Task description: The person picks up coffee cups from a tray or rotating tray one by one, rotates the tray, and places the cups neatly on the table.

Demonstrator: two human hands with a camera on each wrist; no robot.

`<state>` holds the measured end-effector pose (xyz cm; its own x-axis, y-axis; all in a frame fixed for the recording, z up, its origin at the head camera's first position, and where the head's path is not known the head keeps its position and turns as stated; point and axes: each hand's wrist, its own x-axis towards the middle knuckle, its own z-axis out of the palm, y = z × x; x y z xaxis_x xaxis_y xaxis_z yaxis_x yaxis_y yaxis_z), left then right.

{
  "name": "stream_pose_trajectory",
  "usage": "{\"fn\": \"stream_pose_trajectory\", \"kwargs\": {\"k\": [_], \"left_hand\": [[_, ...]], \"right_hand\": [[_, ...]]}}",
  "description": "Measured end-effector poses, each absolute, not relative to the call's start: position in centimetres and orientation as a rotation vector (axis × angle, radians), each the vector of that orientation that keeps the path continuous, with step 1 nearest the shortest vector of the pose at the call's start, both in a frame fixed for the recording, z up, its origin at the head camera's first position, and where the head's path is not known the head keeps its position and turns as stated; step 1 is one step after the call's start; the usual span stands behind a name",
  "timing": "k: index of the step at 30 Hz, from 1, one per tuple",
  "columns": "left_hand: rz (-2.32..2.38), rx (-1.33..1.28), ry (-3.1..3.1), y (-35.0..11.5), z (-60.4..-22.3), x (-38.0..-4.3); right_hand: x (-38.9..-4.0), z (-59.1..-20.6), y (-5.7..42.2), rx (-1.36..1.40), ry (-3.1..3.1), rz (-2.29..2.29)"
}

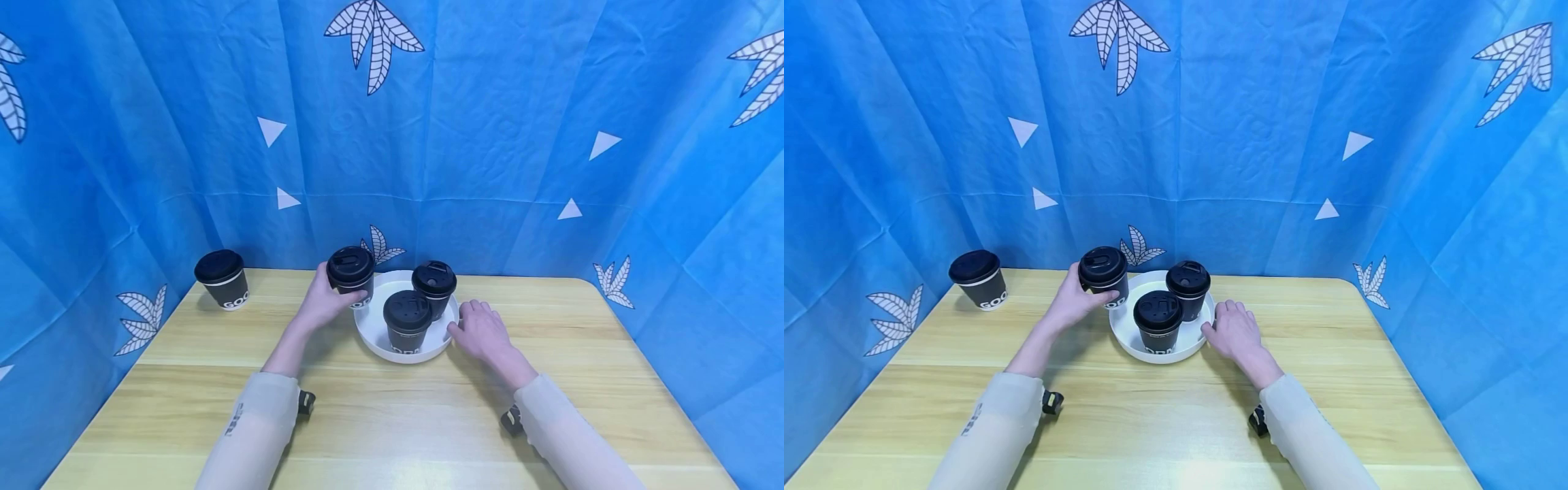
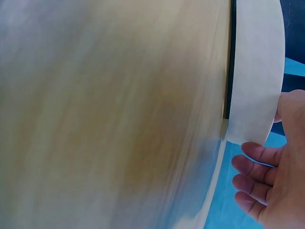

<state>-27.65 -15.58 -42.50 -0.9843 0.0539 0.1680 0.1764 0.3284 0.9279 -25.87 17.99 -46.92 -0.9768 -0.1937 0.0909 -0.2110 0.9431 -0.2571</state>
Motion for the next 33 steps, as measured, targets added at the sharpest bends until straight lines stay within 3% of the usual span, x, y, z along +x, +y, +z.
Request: {"fn": "stream_pose_trajectory", "kwargs": {"k": [33], "left_hand": [[-1.698,0.017,-2.368,-19.2,-44.5,-27.8]], "right_hand": [[-26.1,-47.3,18.0,0.313,-3.027,0.403]]}}
